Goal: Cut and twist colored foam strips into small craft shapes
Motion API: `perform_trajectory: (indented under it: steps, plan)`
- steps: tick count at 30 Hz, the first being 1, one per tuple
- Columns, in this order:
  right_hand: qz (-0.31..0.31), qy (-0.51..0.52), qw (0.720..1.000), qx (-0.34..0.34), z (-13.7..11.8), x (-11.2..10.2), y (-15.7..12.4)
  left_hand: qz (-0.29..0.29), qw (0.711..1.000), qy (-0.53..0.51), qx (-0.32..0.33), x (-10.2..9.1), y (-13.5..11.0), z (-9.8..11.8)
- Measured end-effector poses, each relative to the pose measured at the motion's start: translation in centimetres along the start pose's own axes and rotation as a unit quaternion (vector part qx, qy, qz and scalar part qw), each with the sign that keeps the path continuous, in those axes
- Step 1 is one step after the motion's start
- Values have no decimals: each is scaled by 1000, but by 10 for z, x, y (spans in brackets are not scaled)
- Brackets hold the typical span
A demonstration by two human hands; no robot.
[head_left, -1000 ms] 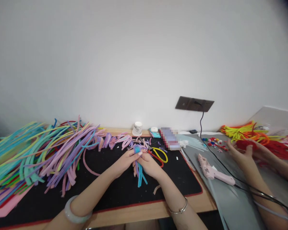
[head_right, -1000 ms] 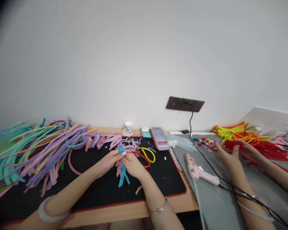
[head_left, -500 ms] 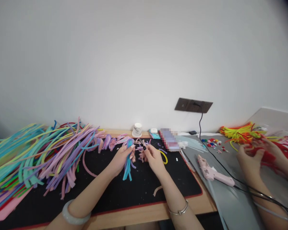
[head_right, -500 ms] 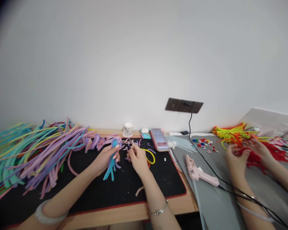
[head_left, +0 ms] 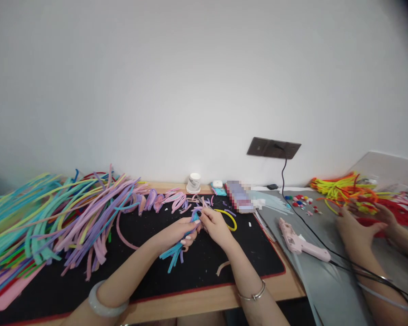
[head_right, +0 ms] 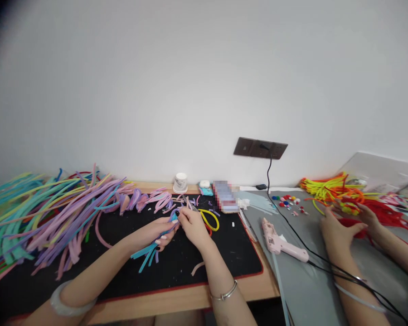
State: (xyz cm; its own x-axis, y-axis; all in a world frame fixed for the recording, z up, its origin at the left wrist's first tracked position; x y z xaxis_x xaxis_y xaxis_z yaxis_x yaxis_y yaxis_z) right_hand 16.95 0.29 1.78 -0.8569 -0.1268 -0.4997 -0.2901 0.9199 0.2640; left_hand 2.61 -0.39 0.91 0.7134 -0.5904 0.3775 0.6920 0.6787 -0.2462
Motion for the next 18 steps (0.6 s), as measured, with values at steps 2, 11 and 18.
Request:
perform_trajectory:
  steps: [2,11,18]
  plan:
    - [-5,45,999,16,2,1,0,5,1000,0,26,-1,2,-1]
    - [-52,159,984,66,9,-2,1,-14,998,34,43,-10,5,0]
    - [-70,145,986,39,12,1,0,-58,997,36,24,-7,0,-1]
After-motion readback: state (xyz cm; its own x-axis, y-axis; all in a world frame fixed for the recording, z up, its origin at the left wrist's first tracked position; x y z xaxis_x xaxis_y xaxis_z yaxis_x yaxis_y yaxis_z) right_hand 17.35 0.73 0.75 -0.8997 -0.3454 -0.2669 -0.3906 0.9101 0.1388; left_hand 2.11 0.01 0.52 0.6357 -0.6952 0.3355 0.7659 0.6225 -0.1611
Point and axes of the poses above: each hand's wrist, its own y-axis towards the middle knuckle, its own x-axis out of the palm, z = x × y, the point moved 2 cm from there along y, towards the middle knuckle, and after that the axes turned 5 degrees about -y, right-handed, at the moved point
